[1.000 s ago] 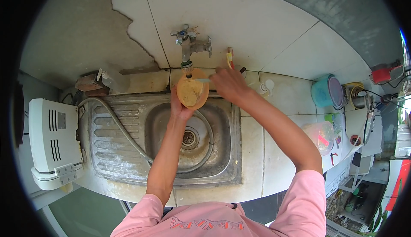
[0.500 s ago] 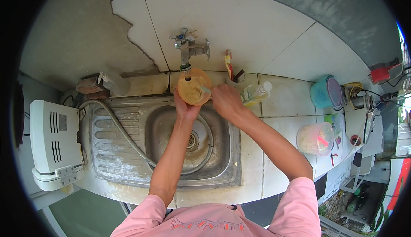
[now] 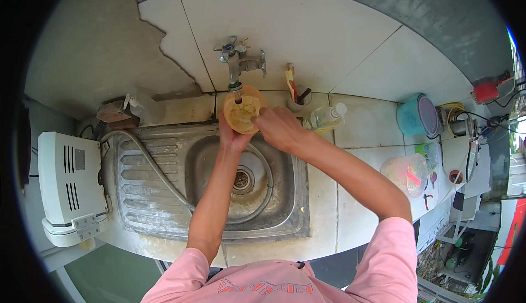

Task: Mixing dental plaster and pouring it onto a dental impression tray to create a model.

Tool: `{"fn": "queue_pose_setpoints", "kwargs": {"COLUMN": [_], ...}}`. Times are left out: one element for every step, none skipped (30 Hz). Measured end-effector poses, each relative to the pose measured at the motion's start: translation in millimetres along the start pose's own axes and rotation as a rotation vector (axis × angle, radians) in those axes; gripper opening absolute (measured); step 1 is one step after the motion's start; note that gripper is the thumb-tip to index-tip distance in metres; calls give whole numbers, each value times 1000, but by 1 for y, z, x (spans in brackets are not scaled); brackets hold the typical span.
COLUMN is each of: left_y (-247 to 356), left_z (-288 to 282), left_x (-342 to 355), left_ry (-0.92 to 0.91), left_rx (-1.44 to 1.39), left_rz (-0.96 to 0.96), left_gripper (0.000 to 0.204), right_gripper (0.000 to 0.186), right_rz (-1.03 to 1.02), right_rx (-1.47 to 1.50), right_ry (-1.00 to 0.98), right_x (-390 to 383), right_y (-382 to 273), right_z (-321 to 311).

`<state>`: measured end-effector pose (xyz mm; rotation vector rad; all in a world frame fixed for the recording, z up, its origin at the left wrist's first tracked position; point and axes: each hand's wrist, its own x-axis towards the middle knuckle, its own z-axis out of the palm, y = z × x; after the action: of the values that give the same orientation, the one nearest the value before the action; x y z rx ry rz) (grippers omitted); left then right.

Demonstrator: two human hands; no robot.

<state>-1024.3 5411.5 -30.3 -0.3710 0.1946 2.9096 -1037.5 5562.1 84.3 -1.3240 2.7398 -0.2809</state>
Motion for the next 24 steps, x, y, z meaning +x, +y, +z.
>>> {"fn": "queue_pose_setpoints", "kwargs": {"left_y": [4, 4, 5, 3, 1, -2, -4, -4, -4, -2, -2, -2, -3, -5, -9, -14, -18, -23, -25, -26, -27, -26, -26, -25], "left_z": [-1, -2, -4, -6, -8, -9, -11, -12, -13, -14, -15, -16, -16, -17, -17, -18, -18, -18, -18, -18, -18, -18, -17, -16], "left_x": [-3, -5, -7, -8, -8, -7, -7, -7, -8, -9, -11, -13, -16, -18, -18, -17, -15, -13, -11, -10, -9, -8, -7, -6], "left_ry": [-1, -2, 16, 35, 33, 41, 36, 47, 26, 40, 3, 37, 120, 73, 100, 95, 128, 82, 93, 39, 68, 87, 88, 108], "left_rx": [45, 28, 38, 49, 50, 37, -34, 25, 3, 2, -21, 44, 110, 104, 100, 100, 93, 74, 40, 62, 30, 6, -6, -26], "left_rz": [-29, -46, -53, -65, -68, -73, -129, -85, -88, -76, -86, 0, 88, 91, 153, 215, 217, 215, 160, 204, 168, 145, 141, 137], "left_gripper": [53, 53, 52, 50, 50, 52, 53, 53, 54, 55, 55, 53, 52, 52, 52, 52, 52, 52, 53, 53, 52, 52, 52, 53], "right_gripper": [10, 19, 30, 30, 29, 29, 29, 27, 26, 26, 14, 12, 12, 14, 15, 15, 16, 18, 18, 16, 14, 14, 12, 11], "right_rz": [34, 32, 68, 25, -107, -234, -227, -140, -79, -53, 76, 256, 195, 310, 471, 418, 435, 409, 465, 390, 253, 319, 331, 389], "right_rx": [-13, -101, -220, -195, -216, -234, -238, -263, -271, -285, -184, -100, -84, 119, 308, 316, 383, 464, 457, 413, 397, 370, 217, 49], "right_ry": [9, -89, -256, -182, -48, 64, 87, 78, 151, 67, 78, 18, 79, 4, -142, -71, -72, 1, -70, 5, 107, 82, 59, -37], "right_x": [0, -1, 0, 2, 6, 12, 15, 17, 17, 16, 12, 5, -1, -8, -10, -9, -13, -12, -13, -10, -9, -10, -8, -11], "right_y": [-1, -1, 0, 4, 9, 15, 22, 27, 31, 31, 30, 26, 19, 10, 5, 2, -4, -6, -7, -6, -5, -5, -3, -4], "right_z": [-1, -3, -6, -8, -12, -15, -17, -17, -15, -11, -5, 3, 13, 23, 30, 35, 39, 41, 40, 38, 34, 30, 26, 22]}}
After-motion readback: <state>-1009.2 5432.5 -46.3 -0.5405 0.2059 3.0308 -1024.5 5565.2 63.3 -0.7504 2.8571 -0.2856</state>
